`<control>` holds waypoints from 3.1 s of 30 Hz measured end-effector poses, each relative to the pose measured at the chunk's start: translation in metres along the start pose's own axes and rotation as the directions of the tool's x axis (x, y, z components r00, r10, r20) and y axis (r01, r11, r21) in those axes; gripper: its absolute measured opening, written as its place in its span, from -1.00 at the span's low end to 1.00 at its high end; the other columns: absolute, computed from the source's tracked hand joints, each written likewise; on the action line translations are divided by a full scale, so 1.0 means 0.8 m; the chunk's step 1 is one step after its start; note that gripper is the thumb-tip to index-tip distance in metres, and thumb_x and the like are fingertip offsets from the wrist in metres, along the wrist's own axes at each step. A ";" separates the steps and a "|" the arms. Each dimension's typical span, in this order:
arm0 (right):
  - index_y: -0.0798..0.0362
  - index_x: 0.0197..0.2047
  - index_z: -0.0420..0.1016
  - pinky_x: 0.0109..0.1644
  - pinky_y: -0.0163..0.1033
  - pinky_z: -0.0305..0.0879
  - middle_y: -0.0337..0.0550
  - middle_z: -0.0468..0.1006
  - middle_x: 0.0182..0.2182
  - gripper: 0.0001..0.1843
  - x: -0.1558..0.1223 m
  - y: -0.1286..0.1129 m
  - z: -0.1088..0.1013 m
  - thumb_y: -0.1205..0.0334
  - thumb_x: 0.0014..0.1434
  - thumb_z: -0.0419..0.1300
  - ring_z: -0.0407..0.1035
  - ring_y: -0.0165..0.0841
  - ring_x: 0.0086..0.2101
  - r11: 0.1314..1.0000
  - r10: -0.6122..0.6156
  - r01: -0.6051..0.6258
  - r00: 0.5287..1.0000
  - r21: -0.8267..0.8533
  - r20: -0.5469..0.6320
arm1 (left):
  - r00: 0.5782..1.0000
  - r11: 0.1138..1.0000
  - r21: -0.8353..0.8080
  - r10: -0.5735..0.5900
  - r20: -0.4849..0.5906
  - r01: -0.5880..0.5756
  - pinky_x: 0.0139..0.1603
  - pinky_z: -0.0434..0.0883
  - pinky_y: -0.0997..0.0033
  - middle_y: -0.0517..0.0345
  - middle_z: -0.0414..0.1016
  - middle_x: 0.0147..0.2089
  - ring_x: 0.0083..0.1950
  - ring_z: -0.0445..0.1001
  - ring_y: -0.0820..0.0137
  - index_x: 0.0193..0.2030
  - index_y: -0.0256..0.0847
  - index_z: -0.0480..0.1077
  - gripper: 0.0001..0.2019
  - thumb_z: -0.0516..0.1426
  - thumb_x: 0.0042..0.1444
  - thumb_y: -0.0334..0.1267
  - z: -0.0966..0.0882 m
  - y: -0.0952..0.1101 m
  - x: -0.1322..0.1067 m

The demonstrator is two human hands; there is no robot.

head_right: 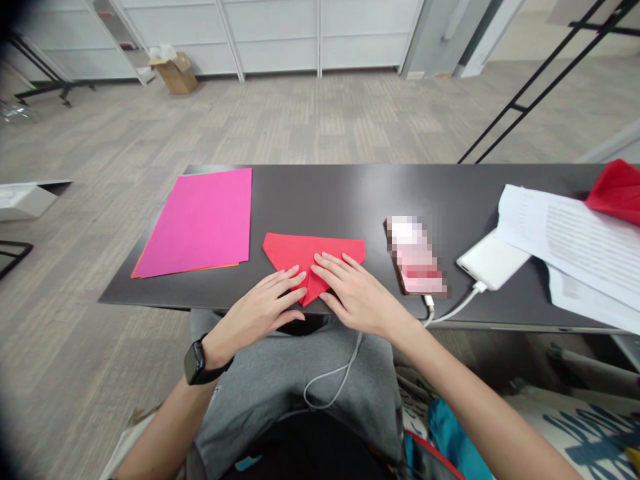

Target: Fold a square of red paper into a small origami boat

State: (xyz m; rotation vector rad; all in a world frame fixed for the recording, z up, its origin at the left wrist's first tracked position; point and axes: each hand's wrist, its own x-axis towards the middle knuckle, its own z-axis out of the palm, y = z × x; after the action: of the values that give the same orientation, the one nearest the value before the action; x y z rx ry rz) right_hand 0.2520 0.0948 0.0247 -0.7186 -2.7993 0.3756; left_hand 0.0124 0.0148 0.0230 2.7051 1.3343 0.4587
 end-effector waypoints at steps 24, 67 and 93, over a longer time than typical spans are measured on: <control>0.20 0.32 0.31 0.40 0.22 0.09 0.22 0.27 0.34 -0.46 0.008 -0.005 -0.008 0.07 0.39 0.06 0.13 -0.05 0.34 1.000 0.007 -0.007 1.000 -0.028 0.026 | 0.990 0.993 -0.027 0.119 0.071 -0.117 0.38 0.31 -0.08 -0.18 0.23 0.42 0.50 0.09 0.10 0.25 -0.12 0.34 -0.65 0.13 0.35 -0.26 -0.006 -0.015 -0.008; 0.14 0.43 0.15 0.41 0.18 0.07 0.11 0.16 0.40 -0.36 0.020 0.002 -0.007 0.06 0.38 0.08 0.01 -0.07 0.39 0.996 -0.059 0.063 0.996 -0.065 0.075 | 0.989 0.987 0.063 0.149 0.028 -0.150 0.39 0.31 0.05 -0.08 0.36 0.34 0.42 0.26 0.21 0.31 -0.11 0.29 -0.55 0.06 0.32 -0.47 0.001 -0.008 -0.021; 0.11 0.42 0.17 0.41 0.19 0.06 0.08 0.16 0.39 -0.40 0.018 0.006 -0.003 0.06 0.41 0.04 -0.02 -0.11 0.39 0.996 -0.081 0.082 0.995 -0.019 0.058 | 0.917 0.923 0.041 -0.374 -0.142 0.383 0.33 0.31 0.08 -0.12 0.45 0.25 0.28 0.41 0.20 0.20 -0.29 0.35 -0.68 -0.06 0.41 -0.32 -0.019 -0.038 0.019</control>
State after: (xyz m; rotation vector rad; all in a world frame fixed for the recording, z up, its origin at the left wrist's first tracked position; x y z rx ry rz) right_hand 0.2428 0.1067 0.0279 -0.6049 -2.8801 0.3576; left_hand -0.0063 0.0447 0.0343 2.4086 1.8885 0.5658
